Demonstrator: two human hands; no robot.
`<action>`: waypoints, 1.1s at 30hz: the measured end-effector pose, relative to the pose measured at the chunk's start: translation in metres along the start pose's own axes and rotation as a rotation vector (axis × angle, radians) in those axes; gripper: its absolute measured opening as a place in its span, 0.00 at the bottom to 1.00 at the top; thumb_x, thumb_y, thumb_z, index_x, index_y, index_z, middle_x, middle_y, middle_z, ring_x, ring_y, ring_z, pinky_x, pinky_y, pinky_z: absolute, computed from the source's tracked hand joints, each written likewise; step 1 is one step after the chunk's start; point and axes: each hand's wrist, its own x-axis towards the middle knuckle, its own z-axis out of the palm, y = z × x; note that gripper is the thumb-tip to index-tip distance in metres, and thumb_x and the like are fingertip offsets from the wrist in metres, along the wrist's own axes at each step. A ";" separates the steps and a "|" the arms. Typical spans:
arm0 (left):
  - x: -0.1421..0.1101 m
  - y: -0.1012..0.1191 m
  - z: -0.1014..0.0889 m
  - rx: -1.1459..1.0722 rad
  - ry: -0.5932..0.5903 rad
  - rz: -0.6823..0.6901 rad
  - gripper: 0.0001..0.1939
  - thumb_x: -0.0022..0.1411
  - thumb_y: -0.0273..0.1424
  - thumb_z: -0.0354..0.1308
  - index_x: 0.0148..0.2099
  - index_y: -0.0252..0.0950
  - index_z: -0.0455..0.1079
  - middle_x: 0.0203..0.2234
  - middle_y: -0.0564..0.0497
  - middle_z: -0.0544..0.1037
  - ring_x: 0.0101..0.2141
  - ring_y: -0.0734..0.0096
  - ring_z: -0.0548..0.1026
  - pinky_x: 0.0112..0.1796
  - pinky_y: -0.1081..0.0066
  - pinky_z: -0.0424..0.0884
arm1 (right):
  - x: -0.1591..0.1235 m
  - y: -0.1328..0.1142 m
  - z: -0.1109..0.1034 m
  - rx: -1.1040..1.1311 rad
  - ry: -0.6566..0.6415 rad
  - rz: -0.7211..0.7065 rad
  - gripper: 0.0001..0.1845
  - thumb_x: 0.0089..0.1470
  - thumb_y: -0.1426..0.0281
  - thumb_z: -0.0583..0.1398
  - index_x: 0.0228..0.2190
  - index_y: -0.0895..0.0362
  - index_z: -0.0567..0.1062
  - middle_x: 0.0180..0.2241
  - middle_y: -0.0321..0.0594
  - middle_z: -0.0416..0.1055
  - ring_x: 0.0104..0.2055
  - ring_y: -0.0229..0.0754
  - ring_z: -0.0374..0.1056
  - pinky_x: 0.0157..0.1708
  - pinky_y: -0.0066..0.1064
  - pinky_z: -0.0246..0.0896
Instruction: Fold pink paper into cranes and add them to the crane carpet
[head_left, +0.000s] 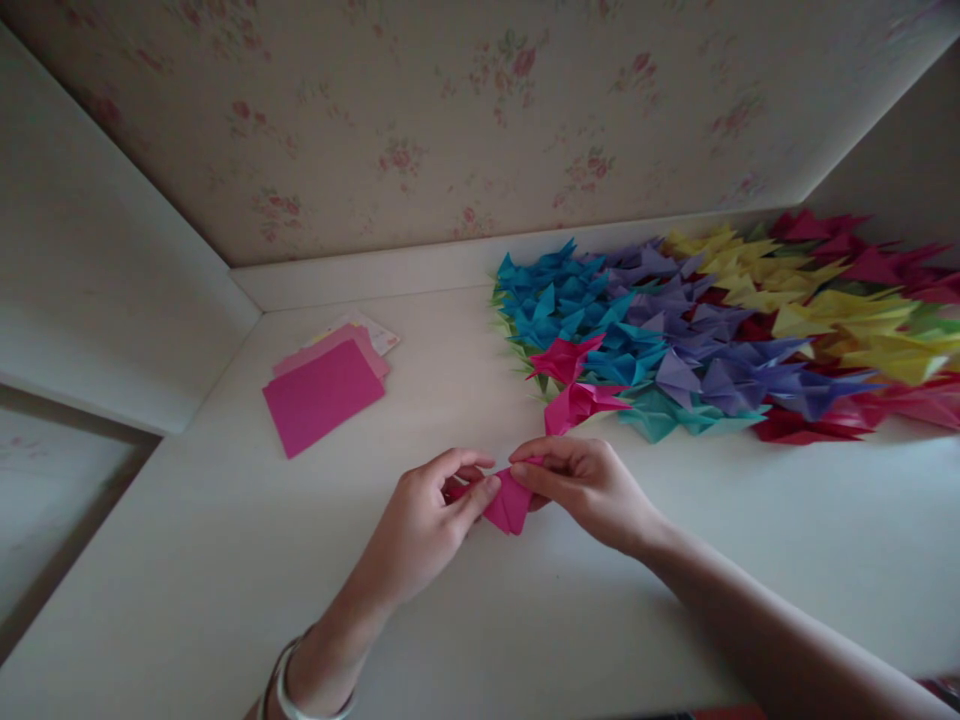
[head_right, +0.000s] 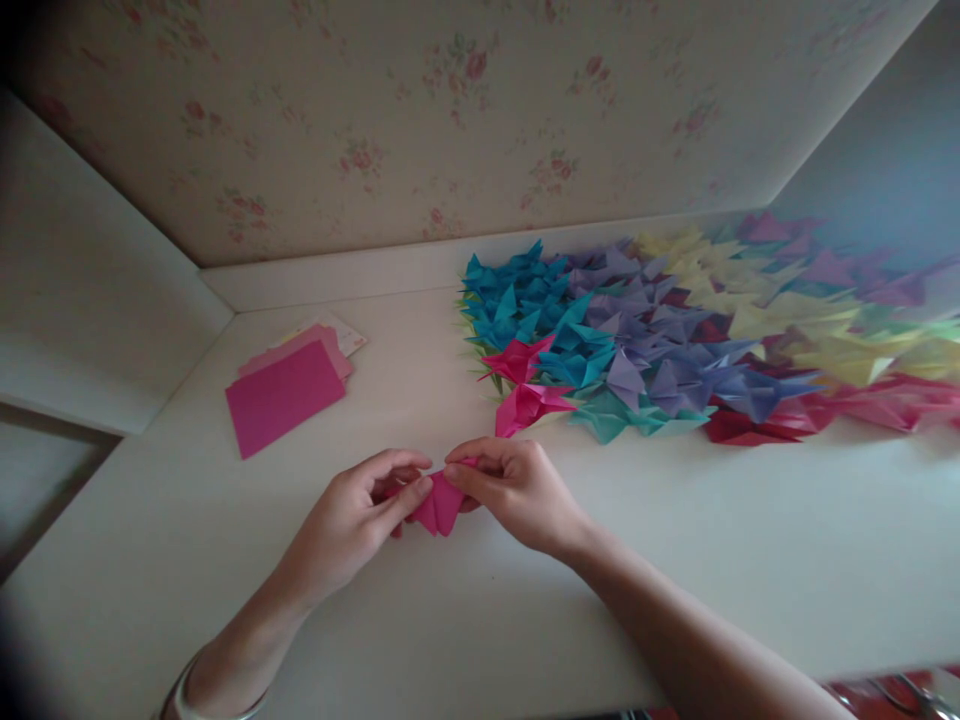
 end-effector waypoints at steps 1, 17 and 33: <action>0.000 0.000 0.000 -0.005 -0.028 -0.025 0.15 0.63 0.41 0.58 0.47 0.36 0.75 0.25 0.52 0.78 0.23 0.72 0.74 0.23 0.77 0.69 | 0.001 -0.001 0.000 0.025 -0.001 0.018 0.14 0.51 0.61 0.67 0.34 0.59 0.80 0.25 0.37 0.77 0.28 0.38 0.74 0.30 0.27 0.73; -0.004 0.003 -0.003 -0.221 -0.013 -0.084 0.17 0.61 0.41 0.61 0.47 0.36 0.78 0.21 0.55 0.72 0.18 0.79 0.69 0.17 0.80 0.67 | -0.001 -0.004 0.003 0.107 0.001 -0.023 0.14 0.45 0.65 0.71 0.33 0.60 0.78 0.22 0.34 0.75 0.25 0.36 0.72 0.26 0.26 0.68; -0.006 0.005 0.001 -0.079 0.041 0.113 0.13 0.63 0.36 0.61 0.45 0.36 0.80 0.29 0.51 0.74 0.20 0.77 0.76 0.22 0.77 0.74 | -0.005 -0.005 0.004 -0.088 -0.060 -0.124 0.14 0.54 0.62 0.66 0.36 0.59 0.82 0.30 0.42 0.79 0.32 0.42 0.74 0.32 0.30 0.69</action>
